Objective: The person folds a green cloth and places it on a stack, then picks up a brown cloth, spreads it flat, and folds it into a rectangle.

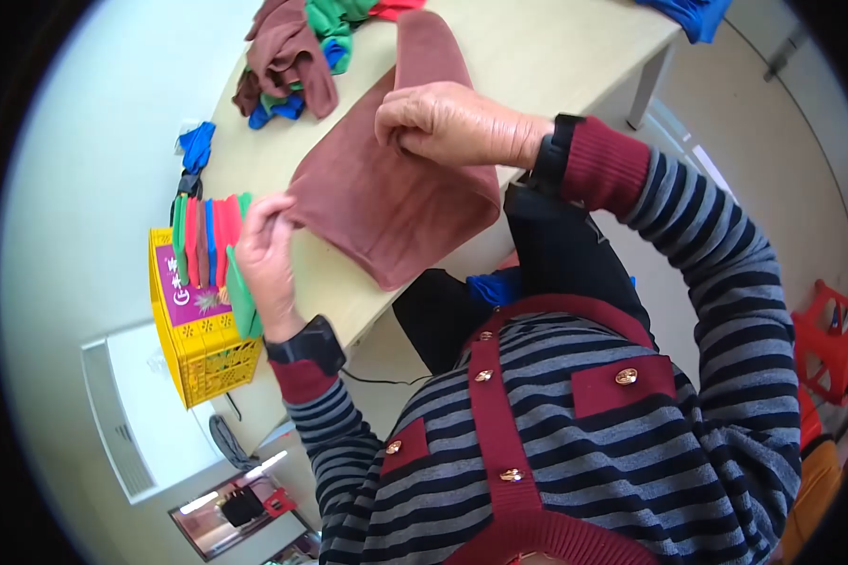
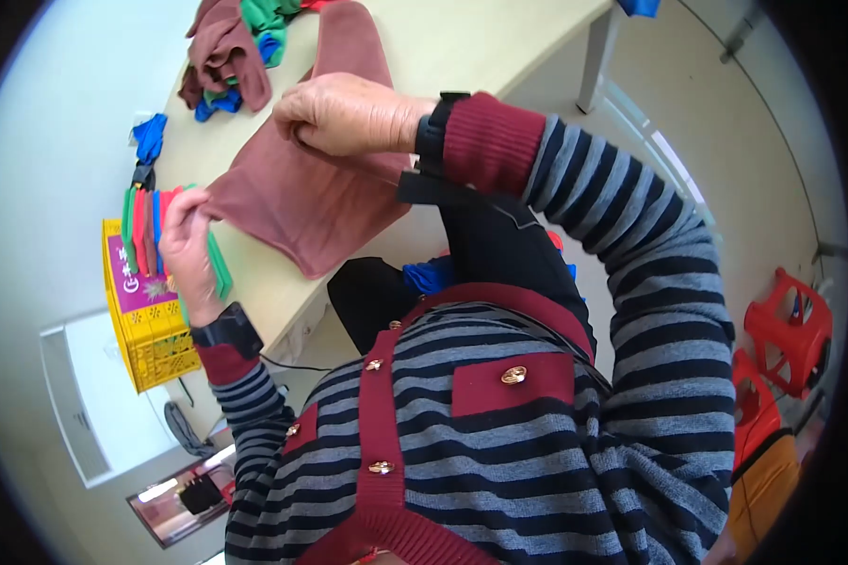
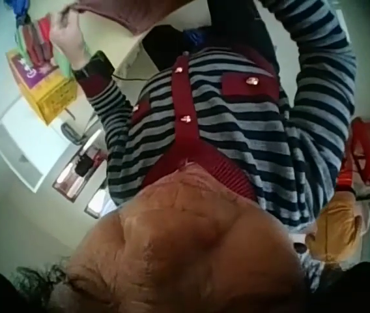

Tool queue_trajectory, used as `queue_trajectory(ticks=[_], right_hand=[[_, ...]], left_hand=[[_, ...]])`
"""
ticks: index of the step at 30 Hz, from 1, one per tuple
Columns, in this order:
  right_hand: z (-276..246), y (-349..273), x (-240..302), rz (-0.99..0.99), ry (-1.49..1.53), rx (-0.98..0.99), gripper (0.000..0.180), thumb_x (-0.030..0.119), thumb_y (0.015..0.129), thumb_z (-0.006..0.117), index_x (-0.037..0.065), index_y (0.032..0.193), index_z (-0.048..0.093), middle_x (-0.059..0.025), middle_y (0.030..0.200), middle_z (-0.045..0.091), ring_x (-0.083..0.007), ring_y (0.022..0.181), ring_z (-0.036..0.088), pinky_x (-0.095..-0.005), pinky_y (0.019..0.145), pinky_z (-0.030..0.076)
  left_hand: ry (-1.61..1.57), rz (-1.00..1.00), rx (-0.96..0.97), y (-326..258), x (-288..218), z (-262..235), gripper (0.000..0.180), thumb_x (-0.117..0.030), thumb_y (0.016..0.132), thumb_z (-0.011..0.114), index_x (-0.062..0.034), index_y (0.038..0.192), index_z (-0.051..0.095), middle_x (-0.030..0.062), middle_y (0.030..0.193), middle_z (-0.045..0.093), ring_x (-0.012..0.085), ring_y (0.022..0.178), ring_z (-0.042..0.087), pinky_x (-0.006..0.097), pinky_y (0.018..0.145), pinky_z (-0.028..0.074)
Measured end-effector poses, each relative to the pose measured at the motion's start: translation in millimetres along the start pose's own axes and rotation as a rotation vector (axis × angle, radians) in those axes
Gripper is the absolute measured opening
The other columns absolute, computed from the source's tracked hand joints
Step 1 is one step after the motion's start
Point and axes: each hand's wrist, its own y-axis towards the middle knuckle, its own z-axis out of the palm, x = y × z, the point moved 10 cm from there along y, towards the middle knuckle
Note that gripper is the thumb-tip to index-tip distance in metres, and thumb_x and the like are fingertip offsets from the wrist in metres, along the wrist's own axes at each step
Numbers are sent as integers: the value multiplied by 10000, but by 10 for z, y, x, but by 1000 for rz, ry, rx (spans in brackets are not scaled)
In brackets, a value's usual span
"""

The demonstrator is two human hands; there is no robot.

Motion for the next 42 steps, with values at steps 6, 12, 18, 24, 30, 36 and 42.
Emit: queue_trajectory(ticks=[6, 12, 18, 24, 30, 36, 42], right_hand=[[318, 317, 426, 6, 223, -51, 94, 30, 848, 609, 30, 922, 666, -159, 873, 700, -329, 871, 698, -399, 791, 553], [452, 430, 604, -22, 334, -78, 136, 24, 856, 615, 33, 984, 661, -144, 897, 705, -319, 880, 704, -376, 789, 557], [605, 458, 718, -70, 227, 25, 309, -25, 888, 594, 55, 1184, 638, -143, 983, 695, -282, 939, 701, -353, 826, 558], [664, 490, 878, -132, 72, 80, 352, -12, 885, 601, 78, 1222, 645, -150, 1006, 692, -326, 948, 693, -377, 813, 563], [736, 554, 927, -209, -49, 88, 297, 6, 880, 612, 84, 1163, 656, -141, 942, 679, -337, 912, 689, -390, 784, 567], [651, 816, 749, -187, -132, 70, 148, 35, 871, 621, 71, 1012, 651, -128, 929, 679, -320, 871, 686, -384, 756, 557], [405, 1150, 832, -213, -172, -49, 137, 21, 874, 624, 62, 1003, 644, -114, 893, 677, -291, 826, 683, -353, 749, 552]], left_hand=[[-224, -32, 6, 19, -100, 296, 223, 84, 954, 591, -5, 1158, 582, 36, 1087, 615, 99, 1009, 620, 234, 909, 504], [-368, -48, -8, -9, -53, 249, 322, 84, 948, 597, -15, 1240, 504, 51, 1094, 603, 118, 1034, 623, 248, 929, 520], [-431, -72, -27, -36, -46, 178, 363, 91, 936, 591, -17, 1269, 495, 62, 1109, 624, 123, 1044, 624, 246, 911, 527], [-438, -116, -15, -57, -43, 140, 393, 91, 926, 591, -20, 1289, 492, 65, 1112, 633, 120, 1038, 624, 244, 911, 524], [-471, -131, -75, -61, 4, 127, 375, 80, 921, 598, -27, 1271, 516, 41, 1065, 637, 121, 992, 629, 256, 866, 529], [317, 309, -299, -561, -374, 82, 244, -39, 857, 707, -35, 1085, 618, 106, 1032, 628, 236, 895, 626, 362, 789, 512], [896, 367, 163, -1135, -14, 969, 305, -220, 769, 769, -18, 965, 651, 148, 1006, 633, 332, 1097, 570, 556, 1101, 344]])
